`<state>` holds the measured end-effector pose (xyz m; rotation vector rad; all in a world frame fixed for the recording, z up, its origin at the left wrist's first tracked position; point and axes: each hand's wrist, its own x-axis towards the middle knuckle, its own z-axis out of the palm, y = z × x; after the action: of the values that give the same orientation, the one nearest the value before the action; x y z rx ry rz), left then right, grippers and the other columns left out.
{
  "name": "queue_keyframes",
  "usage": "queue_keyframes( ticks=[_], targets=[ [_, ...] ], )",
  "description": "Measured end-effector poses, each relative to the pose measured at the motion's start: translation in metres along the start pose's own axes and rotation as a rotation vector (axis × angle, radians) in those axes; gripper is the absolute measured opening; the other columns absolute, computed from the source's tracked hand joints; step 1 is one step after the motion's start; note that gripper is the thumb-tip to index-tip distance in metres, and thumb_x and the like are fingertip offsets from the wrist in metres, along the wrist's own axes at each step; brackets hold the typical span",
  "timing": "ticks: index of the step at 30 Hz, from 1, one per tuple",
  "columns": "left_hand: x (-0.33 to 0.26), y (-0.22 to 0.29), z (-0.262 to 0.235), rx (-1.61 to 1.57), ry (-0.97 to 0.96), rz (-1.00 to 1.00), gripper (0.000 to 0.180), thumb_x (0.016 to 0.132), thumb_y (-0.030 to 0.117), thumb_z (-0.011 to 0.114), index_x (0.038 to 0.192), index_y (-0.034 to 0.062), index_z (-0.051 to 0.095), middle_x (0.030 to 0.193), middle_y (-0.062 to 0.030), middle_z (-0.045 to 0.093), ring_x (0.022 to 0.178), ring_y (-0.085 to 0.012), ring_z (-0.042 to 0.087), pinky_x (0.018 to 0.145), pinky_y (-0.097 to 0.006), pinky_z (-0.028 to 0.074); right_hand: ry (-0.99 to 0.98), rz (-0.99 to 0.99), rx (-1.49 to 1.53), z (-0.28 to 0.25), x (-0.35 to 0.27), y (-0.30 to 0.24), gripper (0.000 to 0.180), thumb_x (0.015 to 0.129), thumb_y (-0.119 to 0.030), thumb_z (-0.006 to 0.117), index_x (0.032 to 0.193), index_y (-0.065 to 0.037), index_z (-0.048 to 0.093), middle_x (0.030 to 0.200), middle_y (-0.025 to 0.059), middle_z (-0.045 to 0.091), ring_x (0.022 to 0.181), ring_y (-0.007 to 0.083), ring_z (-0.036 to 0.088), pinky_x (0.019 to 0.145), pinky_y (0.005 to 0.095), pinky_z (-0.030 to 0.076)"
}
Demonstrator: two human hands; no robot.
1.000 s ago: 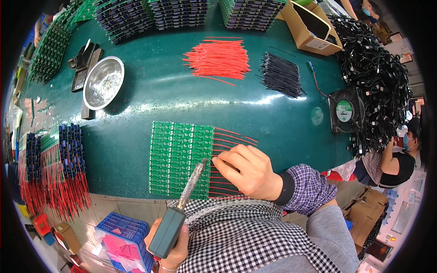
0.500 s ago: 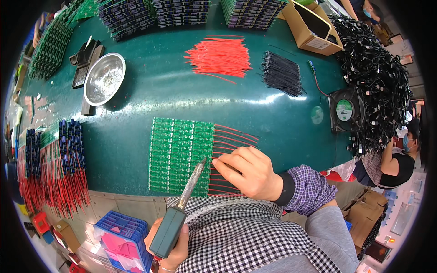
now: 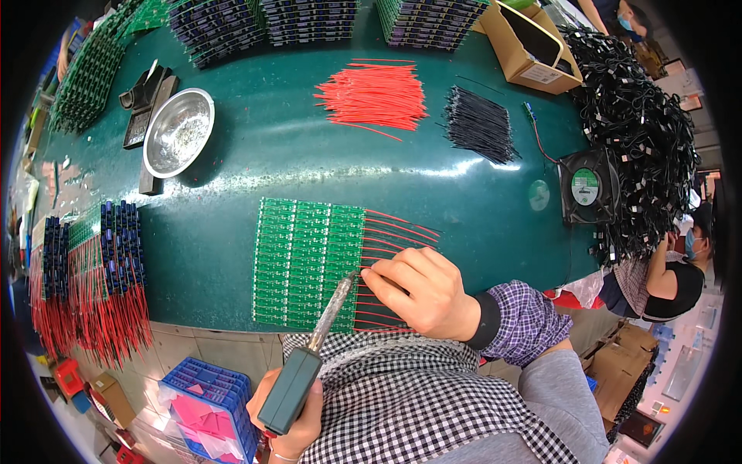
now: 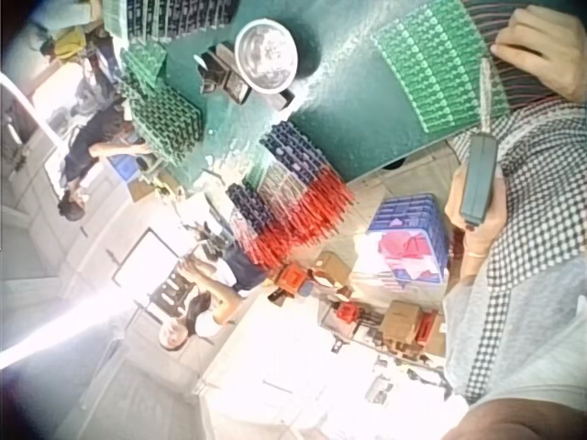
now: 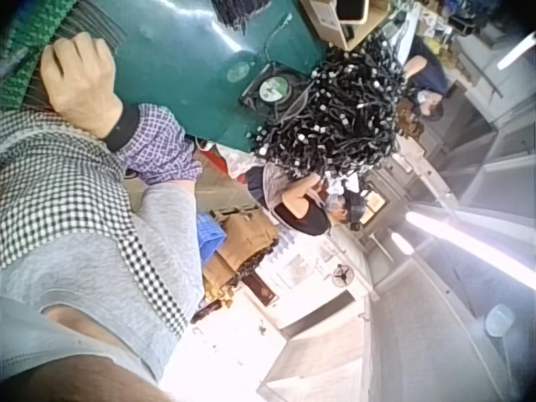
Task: The person picks up red wires, solders them onto a circuit board panel using a soldering tool, and picks up black wires.
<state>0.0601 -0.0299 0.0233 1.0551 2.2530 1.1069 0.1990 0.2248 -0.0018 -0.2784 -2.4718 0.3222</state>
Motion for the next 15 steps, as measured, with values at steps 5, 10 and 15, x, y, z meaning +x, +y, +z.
queue_keyframes(
  ticks=[5, 10, 15],
  targets=[
    [-0.0033, -0.0029, 0.0028, -0.046, 0.021, -0.041, 0.022, 0.072, -0.001, 0.079, 0.092, -0.0022, 0.073, 0.088, -0.0156, 0.071, 0.071, -0.0296, 0.071, 0.061, -0.036, 0.056, -0.006, 0.001, -0.008, -0.0001, 0.0, -0.0003, 0.029, 0.07, -0.011, 0.069, 0.097, 0.0, 0.073, 0.092, 0.0066, 0.07, 0.073, 0.0178, 0.063, 0.059, 0.0299, 0.045],
    [-0.0031, -0.0029, 0.0035, -0.03, 0.03, -0.01, 0.021, 0.072, 0.0, 0.08, 0.092, -0.0018, 0.073, 0.087, -0.0152, 0.07, 0.07, -0.03, 0.07, 0.06, -0.036, 0.055, -0.009, 0.003, -0.012, 0.0002, -0.0002, -0.0006, 0.029, 0.07, -0.012, 0.068, 0.097, 0.0, 0.073, 0.092, 0.0065, 0.07, 0.074, 0.018, 0.063, 0.061, 0.0301, 0.046],
    [-0.0021, -0.0015, -0.0014, 0.025, -0.005, 0.007, 0.021, 0.073, 0.0, 0.08, 0.093, -0.0005, 0.073, 0.086, -0.0149, 0.069, 0.069, -0.0308, 0.069, 0.058, -0.037, 0.054, -0.008, 0.008, -0.008, -0.0002, 0.0001, -0.0007, 0.029, 0.07, -0.011, 0.069, 0.097, 0.0, 0.073, 0.091, 0.0062, 0.07, 0.073, 0.0179, 0.063, 0.061, 0.0303, 0.046]
  ],
)
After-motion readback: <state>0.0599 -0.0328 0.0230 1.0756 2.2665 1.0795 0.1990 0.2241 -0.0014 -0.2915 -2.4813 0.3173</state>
